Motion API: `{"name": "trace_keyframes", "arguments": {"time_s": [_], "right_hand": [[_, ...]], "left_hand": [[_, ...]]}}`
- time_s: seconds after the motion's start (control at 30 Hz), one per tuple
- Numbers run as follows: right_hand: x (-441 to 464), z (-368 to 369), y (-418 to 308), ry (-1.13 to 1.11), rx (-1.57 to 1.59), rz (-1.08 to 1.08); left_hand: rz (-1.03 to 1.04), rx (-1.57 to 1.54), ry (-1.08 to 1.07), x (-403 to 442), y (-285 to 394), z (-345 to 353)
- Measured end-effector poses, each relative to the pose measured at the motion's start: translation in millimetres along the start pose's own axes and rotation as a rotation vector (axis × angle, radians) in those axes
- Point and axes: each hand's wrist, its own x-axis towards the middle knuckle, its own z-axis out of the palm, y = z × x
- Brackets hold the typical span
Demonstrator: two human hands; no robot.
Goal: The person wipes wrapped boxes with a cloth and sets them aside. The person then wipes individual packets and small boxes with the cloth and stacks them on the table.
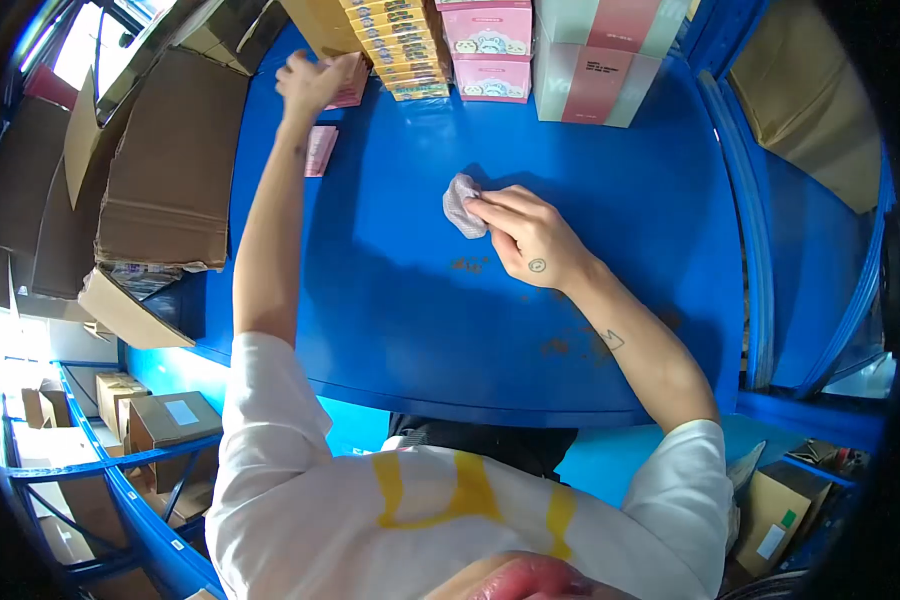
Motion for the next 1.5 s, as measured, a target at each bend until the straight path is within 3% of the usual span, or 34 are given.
{"name": "trace_keyframes", "arguments": {"time_s": [0.1, 0.27, 0.47, 0.6, 0.67, 0.7, 0.77, 0.97, 1.1, 1.2, 1.3, 1.43, 1.5], "right_hand": [[3, 3, 1, 0.002, 0.001, -0.027], [4, 2, -2, -0.031, -0.053, -0.02], [4, 1, -7, -0.052, -0.067, -0.061], [2, -2, -3, -0.061, -0.099, -0.081], [8, -5, -5, -0.029, -0.06, -0.011], [10, -6, -8, 0.008, -0.009, 0.069], [8, -7, -17, 0.081, 0.081, 0.246], [30, -23, -46, 0.297, 0.056, 0.085], [71, 10, -66, 0.303, -0.183, -0.115], [70, 51, -67, 0.151, -0.377, -0.082], [64, 75, -76, 0.083, -0.242, -0.123], [74, 51, -59, 0.072, -0.293, -0.098], [73, 47, -56, 0.032, -0.309, -0.141]], "left_hand": [[0.063, -0.031, -0.056, -31, -20, -40], [-0.087, 0.318, -0.422, -81, -14, -68], [-0.12, 0.26, -0.364, -77, -39, -44], [0.018, -0.115, -0.116, -112, -16, -81], [-0.131, -1.092, -0.306, -135, 1, -97], [-0.14, -1.108, -0.299, -149, 7, -97], [-0.191, -2.096, -0.763, -176, 18, -90], [-0.297, -2.383, -1.031, -224, 49, -57], [-0.537, -2.206, -0.905, -243, 69, -70], [-0.532, -2.305, -0.87, -243, 56, -55], [-0.518, -2.389, -0.772, -239, 43, -56], [-0.729, -2.22, -0.632, -243, 56, -73], [-0.707, -2.254, -0.646, -242, 54, -66]]}}
